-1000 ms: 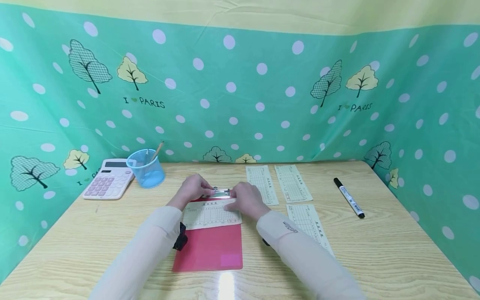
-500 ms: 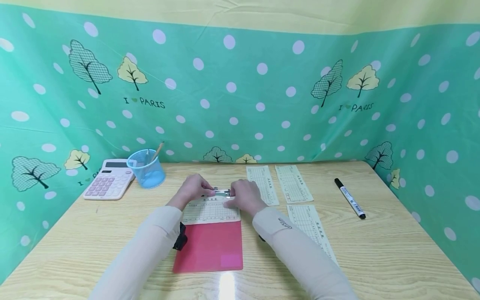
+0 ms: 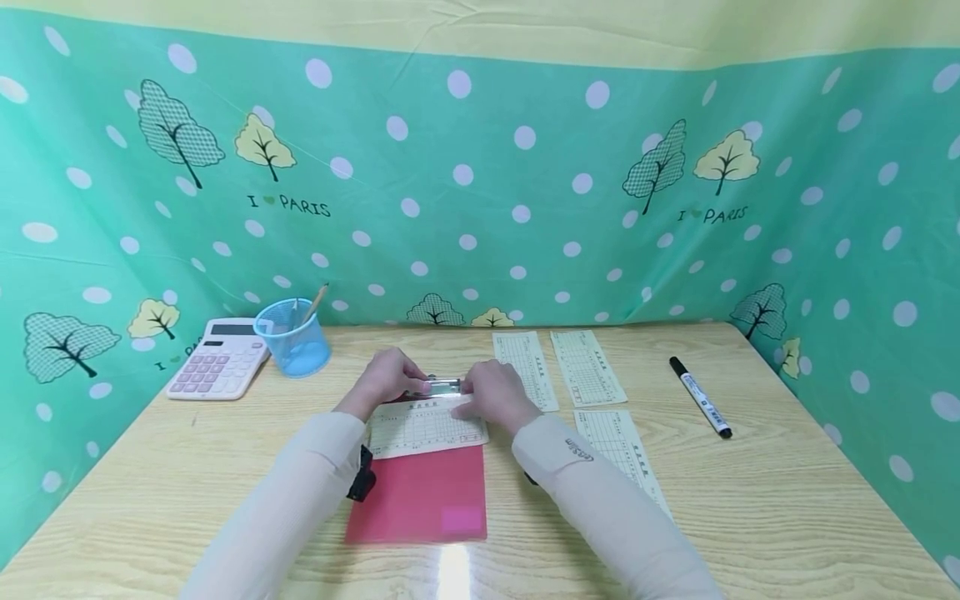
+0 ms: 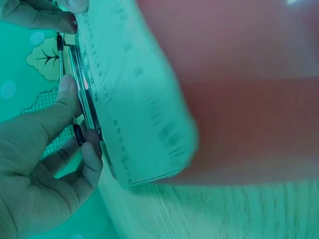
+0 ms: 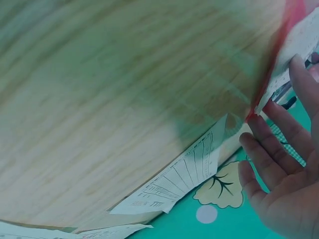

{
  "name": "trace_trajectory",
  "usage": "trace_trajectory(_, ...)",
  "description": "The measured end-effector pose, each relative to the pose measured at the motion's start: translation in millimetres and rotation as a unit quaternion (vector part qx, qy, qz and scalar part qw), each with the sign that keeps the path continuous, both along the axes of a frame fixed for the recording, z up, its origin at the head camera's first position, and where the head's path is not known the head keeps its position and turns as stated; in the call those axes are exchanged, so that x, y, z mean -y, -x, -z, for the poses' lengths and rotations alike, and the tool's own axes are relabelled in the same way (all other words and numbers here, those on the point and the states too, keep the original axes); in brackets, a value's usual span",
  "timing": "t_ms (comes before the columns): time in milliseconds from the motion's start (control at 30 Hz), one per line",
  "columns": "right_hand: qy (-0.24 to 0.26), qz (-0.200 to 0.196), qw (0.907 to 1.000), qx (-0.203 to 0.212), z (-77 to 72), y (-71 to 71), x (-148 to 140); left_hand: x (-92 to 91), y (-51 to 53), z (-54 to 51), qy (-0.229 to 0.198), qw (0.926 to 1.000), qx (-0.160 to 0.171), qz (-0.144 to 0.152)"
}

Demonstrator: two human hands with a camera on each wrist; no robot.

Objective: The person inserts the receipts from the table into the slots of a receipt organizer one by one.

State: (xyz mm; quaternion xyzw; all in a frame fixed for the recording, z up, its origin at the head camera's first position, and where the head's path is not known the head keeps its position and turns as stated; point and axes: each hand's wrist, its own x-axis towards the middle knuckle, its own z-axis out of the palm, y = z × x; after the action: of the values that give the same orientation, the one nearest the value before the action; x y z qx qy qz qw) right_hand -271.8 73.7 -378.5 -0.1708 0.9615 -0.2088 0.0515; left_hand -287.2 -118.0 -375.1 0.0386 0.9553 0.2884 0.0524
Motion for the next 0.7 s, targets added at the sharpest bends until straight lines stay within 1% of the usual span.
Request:
trace_trajectory(133, -0.001, -0.003, 1.0, 0.0, 1.8, -1.1, 0.3, 0.0, -1.6, -0.9, 0.003, 1.0, -0.004, 0.006)
trace_trajectory(333, 0.002, -0.004, 0.9999, 0.014, 2.2, -3.0, 1.6, -1.0, -2.2, -1.1, -0.008, 1.0, -0.001, 0.0)
trace_trajectory(533, 0.007, -0.006, 0.9999, 0.01, 3.6, -2.7, 2.2, -0.9, -1.5, -0.8, -0.012, 0.9999, 0.006, -0.001)
trace_trajectory(700, 0.002, 0.003, 1.0, 0.004, 3.9, 0.4, 1.6, -0.4, -0.9, 0.1, -0.021, 0.9997, 0.01, -0.007)
